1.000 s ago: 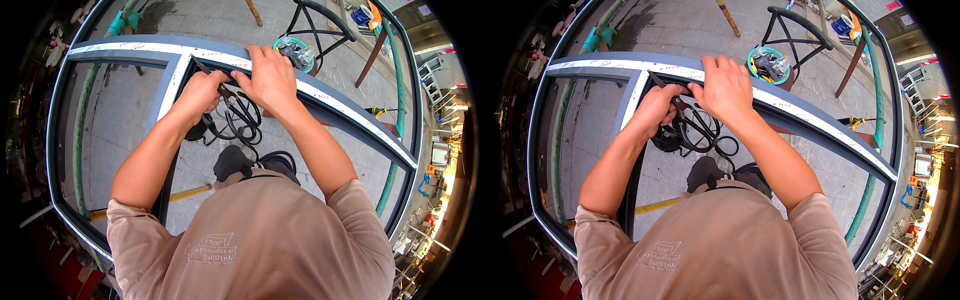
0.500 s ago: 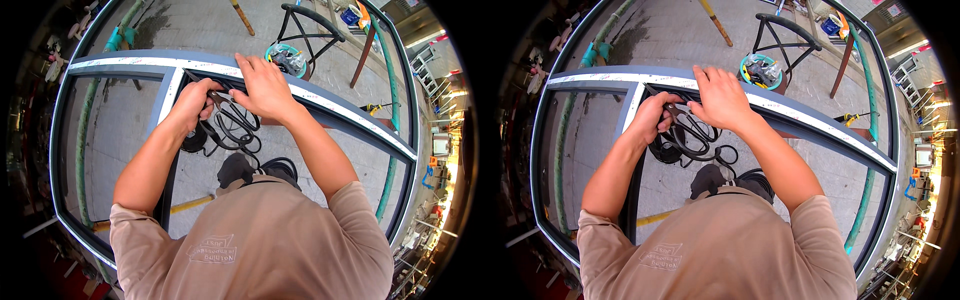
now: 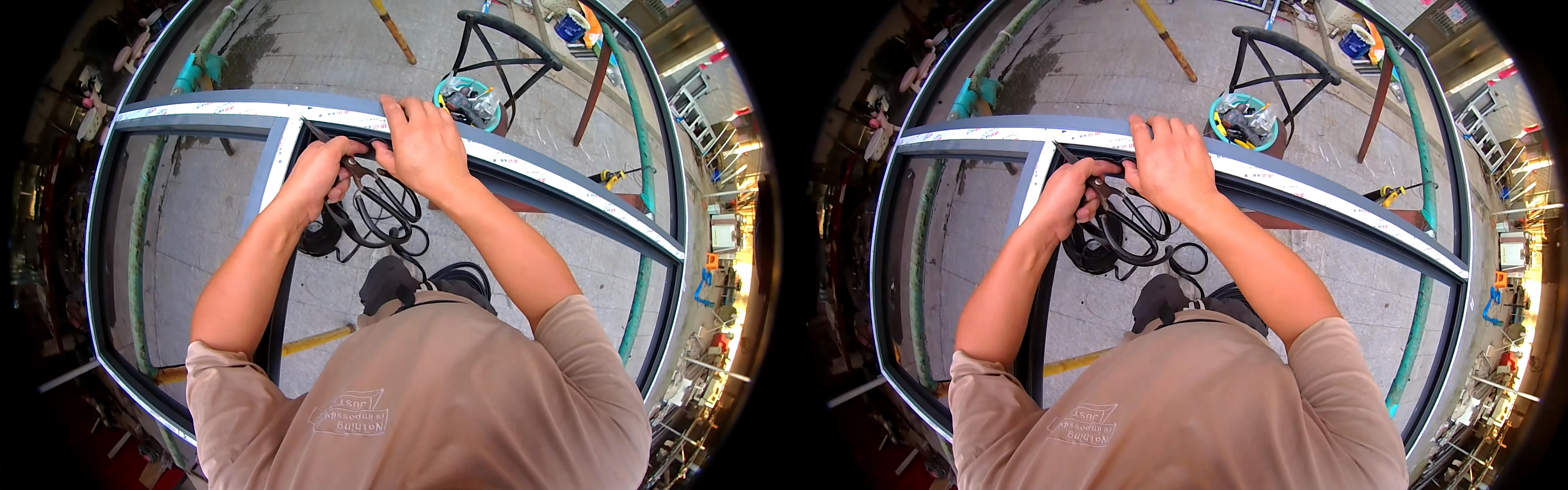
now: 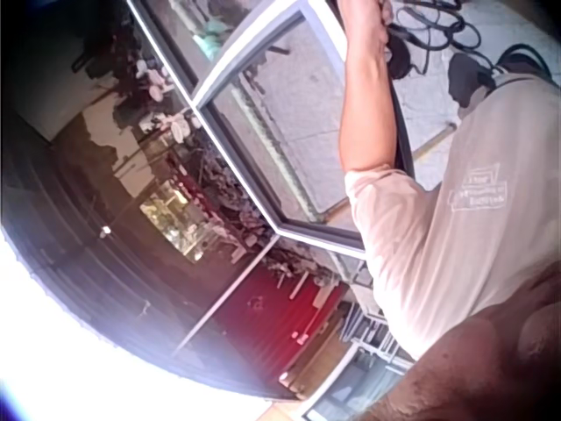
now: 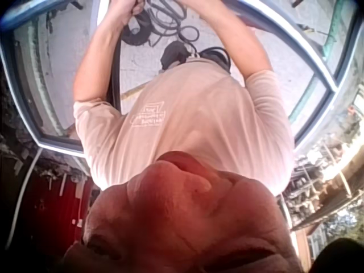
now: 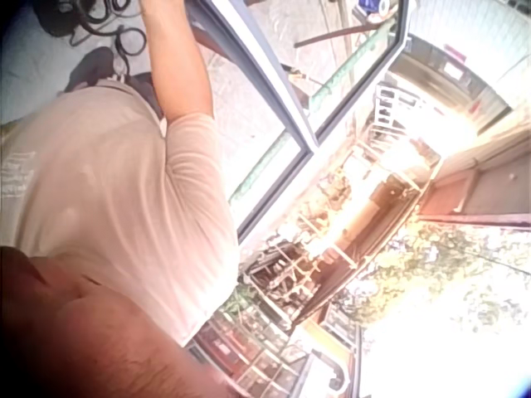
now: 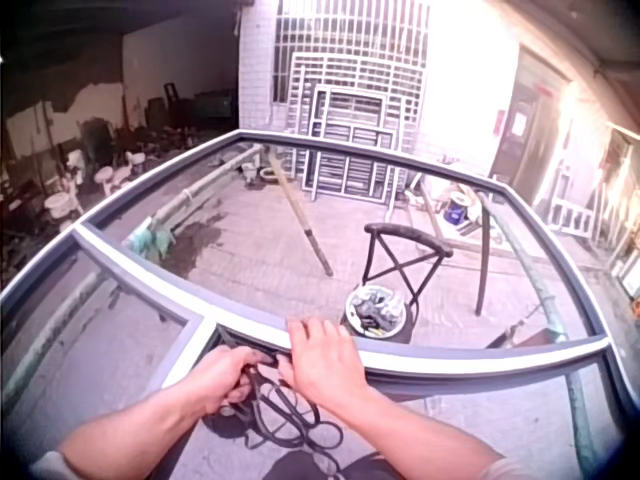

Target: The person installs a rubber sealing strip into the groove of a metal window frame. The person unrolls the strip by hand and presses it into the channel along the frame, then cuts the strip with shears at the corner.

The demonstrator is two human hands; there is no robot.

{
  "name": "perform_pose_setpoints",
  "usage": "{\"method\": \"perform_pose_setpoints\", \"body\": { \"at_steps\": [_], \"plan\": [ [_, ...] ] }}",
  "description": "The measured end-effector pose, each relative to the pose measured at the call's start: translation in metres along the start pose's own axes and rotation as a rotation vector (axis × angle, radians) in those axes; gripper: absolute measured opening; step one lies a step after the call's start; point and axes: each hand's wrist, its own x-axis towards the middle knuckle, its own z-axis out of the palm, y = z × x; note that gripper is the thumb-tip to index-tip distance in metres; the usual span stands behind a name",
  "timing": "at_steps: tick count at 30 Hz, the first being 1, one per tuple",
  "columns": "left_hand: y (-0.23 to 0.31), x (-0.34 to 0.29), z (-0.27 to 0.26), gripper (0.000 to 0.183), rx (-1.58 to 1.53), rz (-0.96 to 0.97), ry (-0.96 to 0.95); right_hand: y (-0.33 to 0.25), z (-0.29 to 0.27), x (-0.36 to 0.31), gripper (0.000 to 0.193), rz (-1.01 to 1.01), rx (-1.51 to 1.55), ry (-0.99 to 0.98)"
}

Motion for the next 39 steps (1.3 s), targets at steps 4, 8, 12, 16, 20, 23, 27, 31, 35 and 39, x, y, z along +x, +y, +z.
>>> {"method": "perform_pose_setpoints", "body": {
  "at_steps": [4,8,12,16,20,23,27,31,35,39],
  "plan": [
    [0.0,0.001,0.002,0.036,-0.014,-0.007,0.005,0.006,-0.001,-0.002,0.082,-0.065,-0.037,0.001],
    [-0.001,0.002,0.0,0.033,-0.019,-0.019,0.015,0.006,-0.008,-0.003,0.088,-0.089,-0.027,-0.019],
    [-0.002,0.005,-0.003,0.036,-0.009,-0.01,0.001,0.006,-0.007,-0.003,0.089,-0.092,-0.023,-0.009],
    [-0.002,0.005,-0.004,0.038,0.01,0.002,-0.005,0.001,-0.001,-0.004,0.087,-0.066,-0.043,0.026],
    [0.0,0.004,-0.002,0.038,0.018,0.011,-0.011,0.001,0.006,-0.004,0.084,-0.068,-0.091,0.075],
    [-0.001,0.004,-0.003,0.036,0.014,0.009,-0.004,0.002,0.005,-0.005,0.085,-0.091,-0.088,0.088],
    [0.001,0.003,-0.001,0.034,0.017,0.007,-0.001,0.004,0.002,-0.004,0.088,-0.11,-0.083,0.077],
    [0.002,0.0,0.0,0.032,-0.004,0.0,0.012,0.001,0.005,-0.003,0.088,-0.082,-0.091,0.065],
    [0.001,0.0,0.0,0.032,-0.015,-0.001,0.009,-0.001,0.003,-0.003,0.081,-0.052,-0.063,0.082],
    [0.001,-0.001,0.002,0.033,0.006,0.011,0.016,-0.004,0.001,0.0,0.075,0.009,-0.047,0.054]
  ]
}}
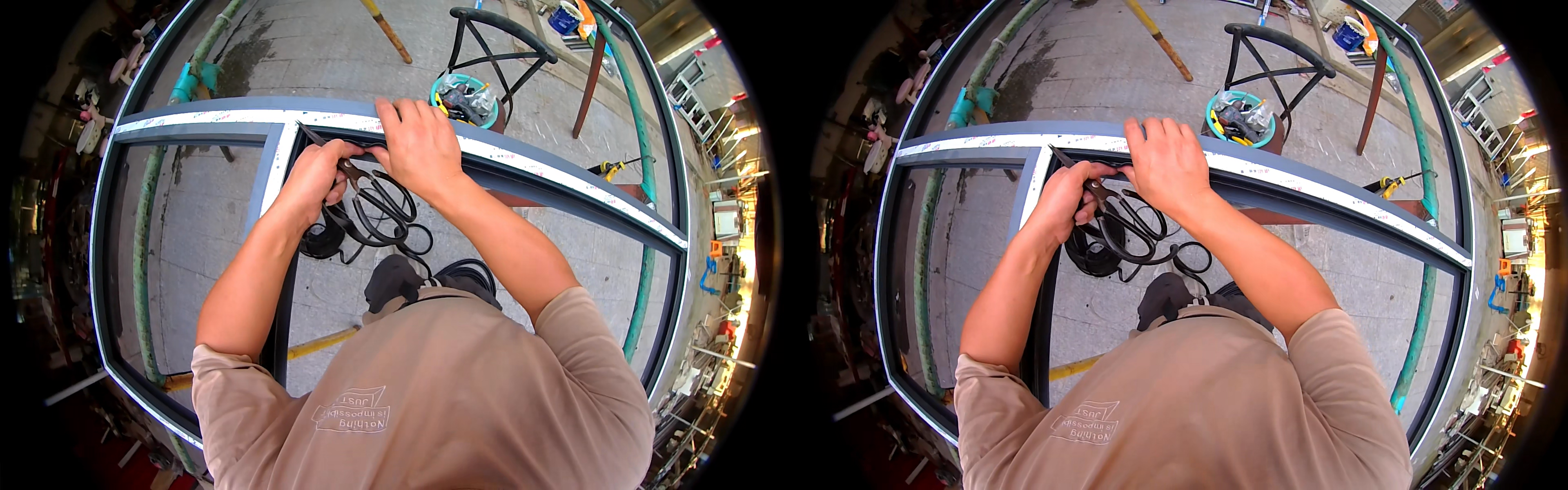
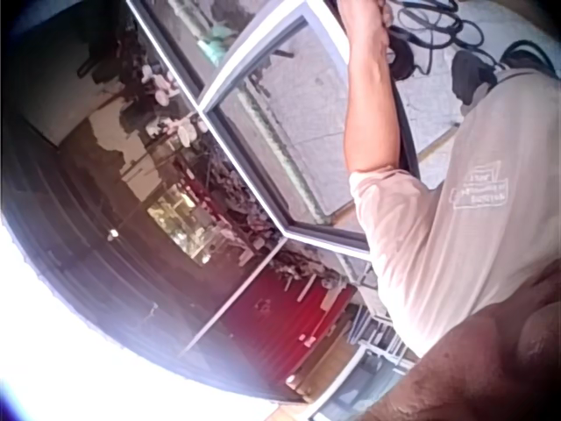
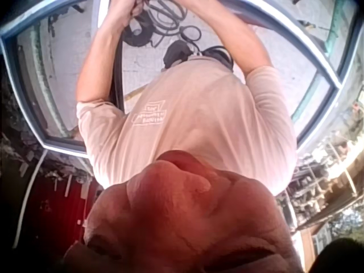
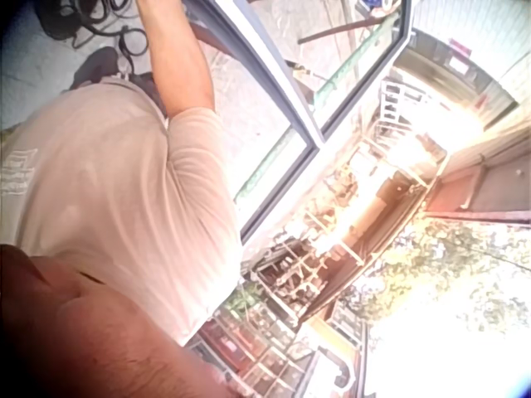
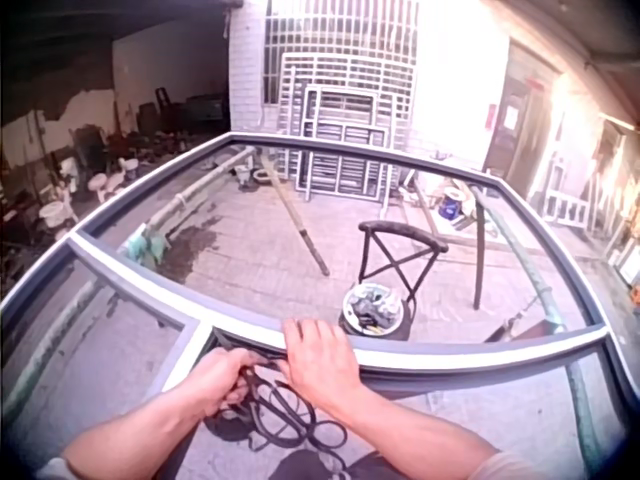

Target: The person installs a rubber sealing strip into the groove of a metal window frame. The person unrolls the strip by hand and presses it into the channel along the frame, then cuts the strip with shears at the corner.

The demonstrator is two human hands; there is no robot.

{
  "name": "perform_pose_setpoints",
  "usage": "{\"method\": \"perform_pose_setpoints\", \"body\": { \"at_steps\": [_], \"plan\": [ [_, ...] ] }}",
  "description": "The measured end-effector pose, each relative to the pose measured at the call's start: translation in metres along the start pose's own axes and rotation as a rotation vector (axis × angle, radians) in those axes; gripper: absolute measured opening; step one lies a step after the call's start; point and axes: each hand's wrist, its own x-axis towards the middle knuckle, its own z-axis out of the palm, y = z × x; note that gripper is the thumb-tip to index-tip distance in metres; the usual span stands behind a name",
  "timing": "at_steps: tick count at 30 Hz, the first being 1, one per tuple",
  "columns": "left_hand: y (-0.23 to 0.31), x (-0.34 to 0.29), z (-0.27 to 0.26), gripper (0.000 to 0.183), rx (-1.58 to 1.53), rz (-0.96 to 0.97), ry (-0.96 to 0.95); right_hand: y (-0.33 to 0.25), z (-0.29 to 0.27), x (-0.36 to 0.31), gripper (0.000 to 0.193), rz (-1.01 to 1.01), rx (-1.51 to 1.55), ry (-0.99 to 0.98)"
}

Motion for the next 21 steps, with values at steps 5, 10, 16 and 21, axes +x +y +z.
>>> {"method": "perform_pose_setpoints", "body": {
  "at_steps": [5,10,16,21],
  "plan": [
    [-0.001,0.002,-0.001,0.033,0.016,0.01,-0.007,-0.001,-0.006,0.003,0.071,0.017,0.034,-0.029],
    [-0.004,0.004,-0.004,0.033,0.028,0.015,-0.003,0.005,-0.005,-0.001,0.066,-0.026,0.131,0.056],
    [-0.001,0.001,-0.001,0.032,0.024,0.016,-0.004,-0.005,-0.017,0.008,0.065,0.161,0.162,-0.104],
    [0.002,0.001,0.001,0.033,0.045,0.004,0.005,0.0,-0.02,0.015,0.068,0.184,0.204,-0.164]
  ]
}}
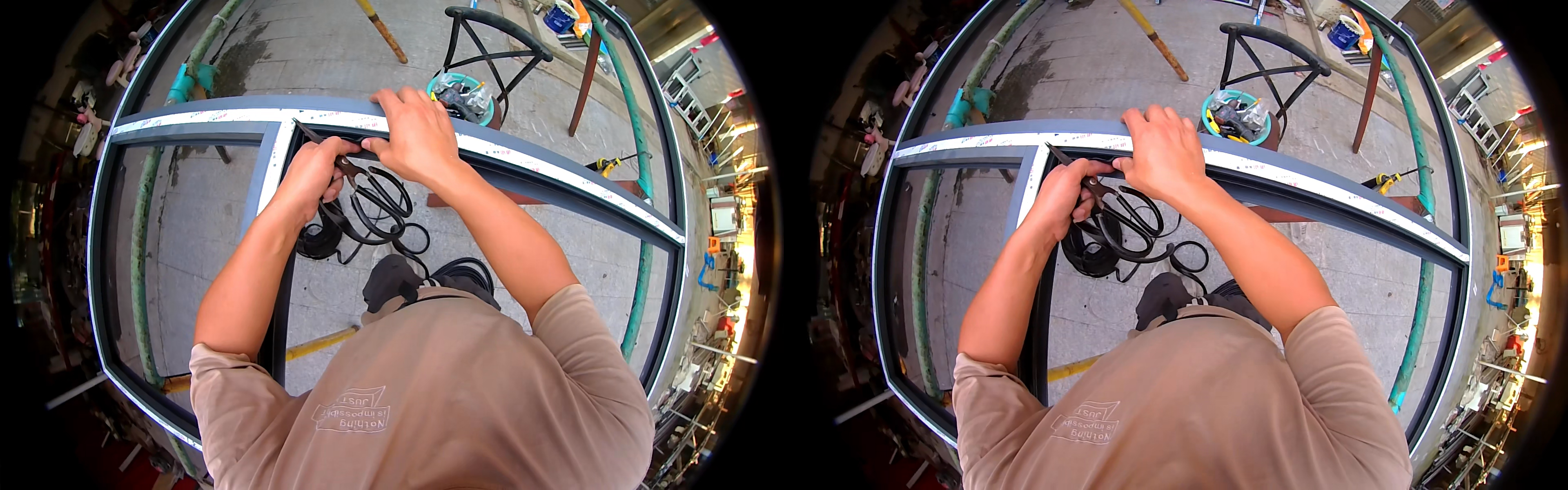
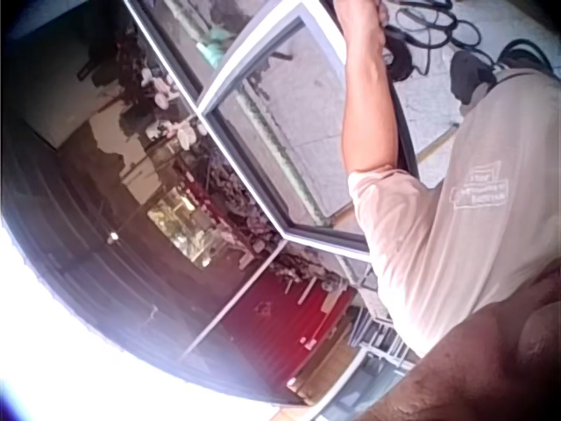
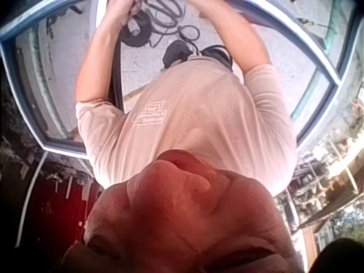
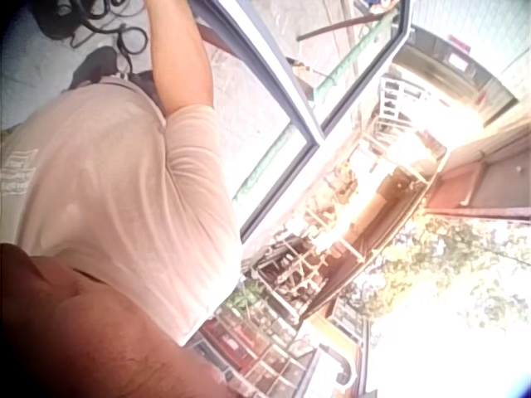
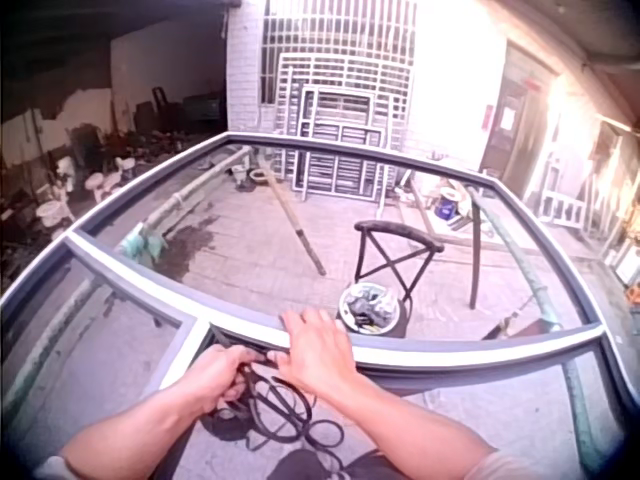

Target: The person installs a rubber sealing strip into the groove of a metal window frame. The person unrolls the strip by hand and presses it into the channel along the frame, then cuts the strip with shears at the corner.

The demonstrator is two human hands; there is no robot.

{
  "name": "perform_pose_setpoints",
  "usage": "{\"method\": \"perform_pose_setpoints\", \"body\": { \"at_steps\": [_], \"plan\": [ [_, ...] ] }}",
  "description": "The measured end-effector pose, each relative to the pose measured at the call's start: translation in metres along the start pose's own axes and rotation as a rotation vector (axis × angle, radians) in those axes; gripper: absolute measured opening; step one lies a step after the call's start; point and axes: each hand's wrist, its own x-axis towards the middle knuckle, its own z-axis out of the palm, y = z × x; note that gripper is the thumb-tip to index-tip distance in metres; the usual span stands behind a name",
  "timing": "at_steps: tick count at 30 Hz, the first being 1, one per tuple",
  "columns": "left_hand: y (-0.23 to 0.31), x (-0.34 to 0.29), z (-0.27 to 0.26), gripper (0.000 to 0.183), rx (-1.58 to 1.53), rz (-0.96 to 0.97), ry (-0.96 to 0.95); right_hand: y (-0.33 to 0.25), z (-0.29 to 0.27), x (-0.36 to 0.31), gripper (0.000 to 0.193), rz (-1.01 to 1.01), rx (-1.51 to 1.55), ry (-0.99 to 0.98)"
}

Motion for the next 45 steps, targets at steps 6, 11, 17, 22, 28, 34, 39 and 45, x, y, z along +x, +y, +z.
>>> {"method": "perform_pose_setpoints", "body": {
  "at_steps": [6,11,17,22,28,34,39,45],
  "plan": [
    [-0.003,-0.001,-0.004,0.033,0.0,0.019,-0.007,0.015,-0.004,-0.014,0.078,-0.098,-0.019,0.022],
    [0.0,-0.003,0.001,0.033,-0.003,0.014,-0.004,0.019,0.006,-0.018,0.075,-0.111,-0.121,0.098],
    [0.0,-0.001,0.0,0.031,0.005,0.003,0.005,0.024,0.014,-0.02,0.071,-0.205,-0.237,0.164],
    [0.0,-0.003,-0.002,0.029,-0.006,0.004,0.016,0.033,0.005,-0.019,0.072,-0.285,-0.2,0.123],
    [0.0,-0.001,-0.001,0.028,-0.009,-0.005,0.017,0.02,-0.002,-0.022,0.073,-0.157,-0.12,0.053],
    [0.002,0.0,0.0,0.029,0.017,-0.006,0.021,0.024,-0.002,-0.022,0.077,-0.153,-0.132,0.04],
    [0.001,-0.004,-0.001,0.029,0.013,0.015,0.013,0.028,-0.006,-0.02,0.077,-0.162,-0.037,0.02],
    [0.002,-0.004,0.003,0.029,0.008,0.018,0.0,0.024,-0.008,-0.014,0.066,-0.025,0.009,0.017]
  ]
}}
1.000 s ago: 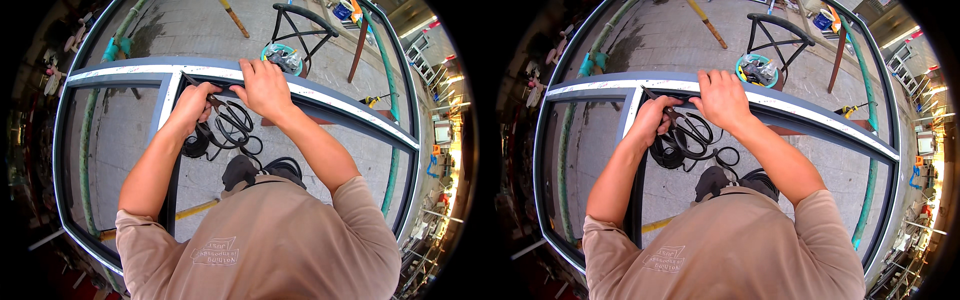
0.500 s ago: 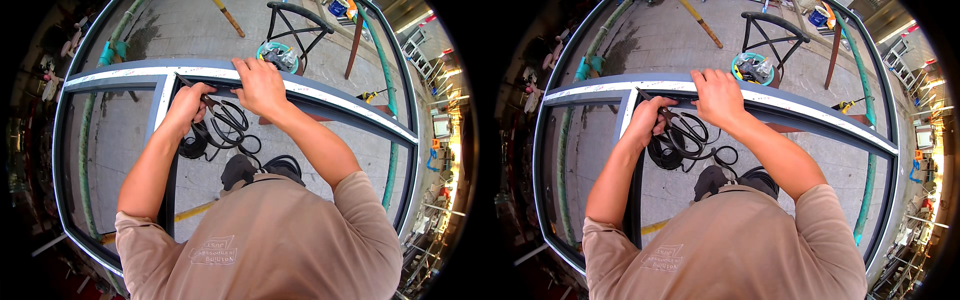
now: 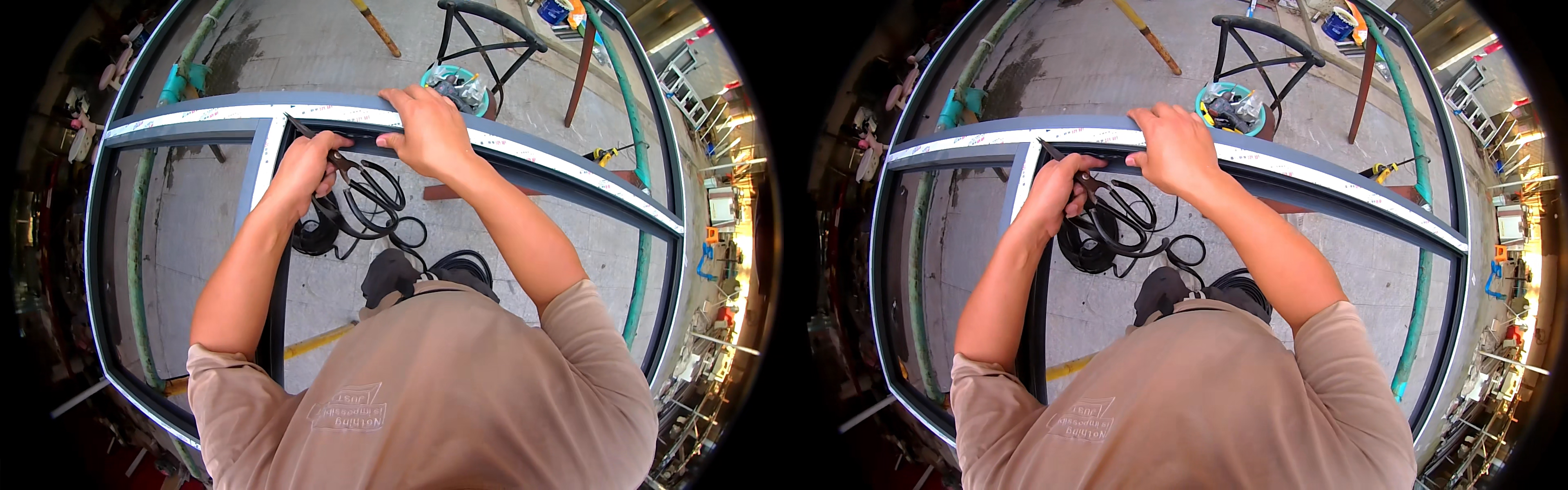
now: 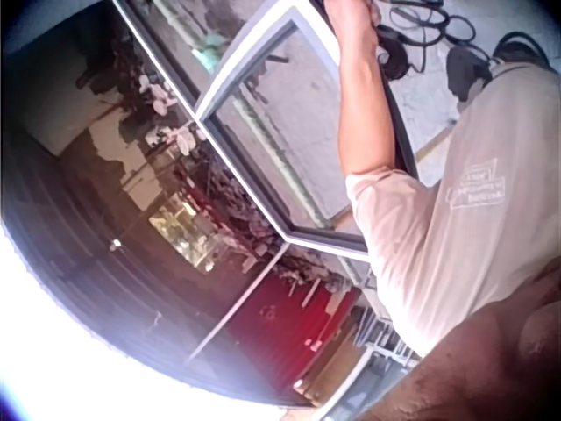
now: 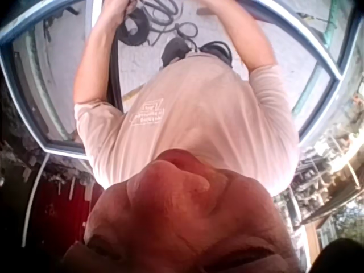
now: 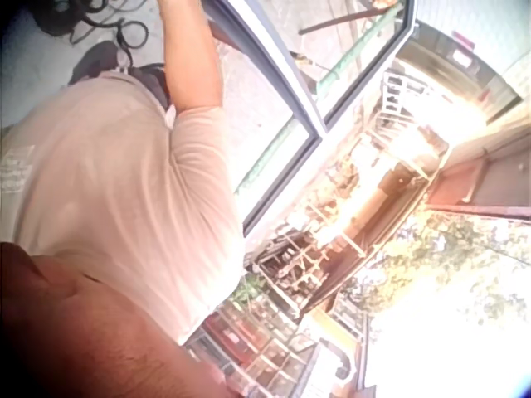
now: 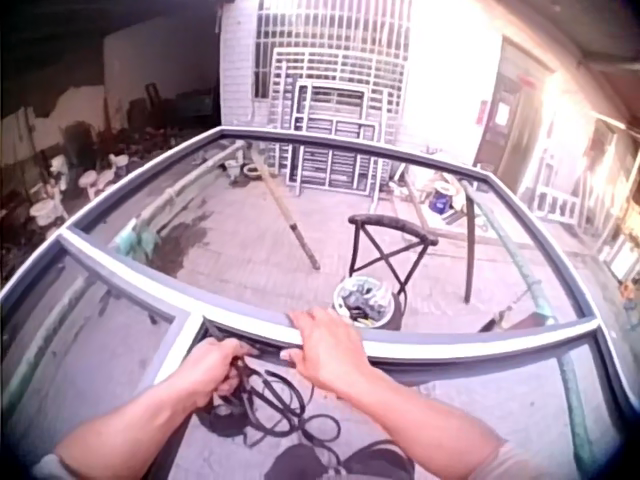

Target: The person installs a rubber sealing strip into the groove of a metal window frame. The person unrolls the strip by hand and presses it into the channel along the frame, then cuts the strip with shears at the corner.

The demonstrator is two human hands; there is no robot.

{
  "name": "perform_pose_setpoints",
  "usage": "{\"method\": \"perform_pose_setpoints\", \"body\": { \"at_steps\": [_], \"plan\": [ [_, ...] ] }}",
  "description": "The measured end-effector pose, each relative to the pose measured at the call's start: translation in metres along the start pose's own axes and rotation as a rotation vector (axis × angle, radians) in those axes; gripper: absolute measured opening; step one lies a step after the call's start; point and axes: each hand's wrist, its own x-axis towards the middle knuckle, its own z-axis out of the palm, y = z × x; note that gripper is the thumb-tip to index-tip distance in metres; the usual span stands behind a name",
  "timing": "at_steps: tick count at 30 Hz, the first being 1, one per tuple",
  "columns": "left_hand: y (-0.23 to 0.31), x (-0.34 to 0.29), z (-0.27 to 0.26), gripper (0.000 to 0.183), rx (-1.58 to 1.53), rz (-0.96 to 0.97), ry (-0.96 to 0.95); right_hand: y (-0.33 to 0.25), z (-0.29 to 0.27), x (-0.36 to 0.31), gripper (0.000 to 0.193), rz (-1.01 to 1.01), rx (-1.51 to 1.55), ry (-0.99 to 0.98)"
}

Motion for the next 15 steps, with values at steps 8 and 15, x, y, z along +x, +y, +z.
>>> {"method": "perform_pose_setpoints", "body": {
  "at_steps": [8,15],
  "plan": [
    [-0.003,0.002,-0.005,0.04,0.041,-0.013,0.02,0.001,0.008,-0.008,0.081,-0.137,-0.108,0.054],
    [-0.004,0.011,-0.003,0.034,-0.112,-0.128,0.034,0.0,0.019,-0.01,0.071,-0.177,-0.245,0.182]
  ]
}}
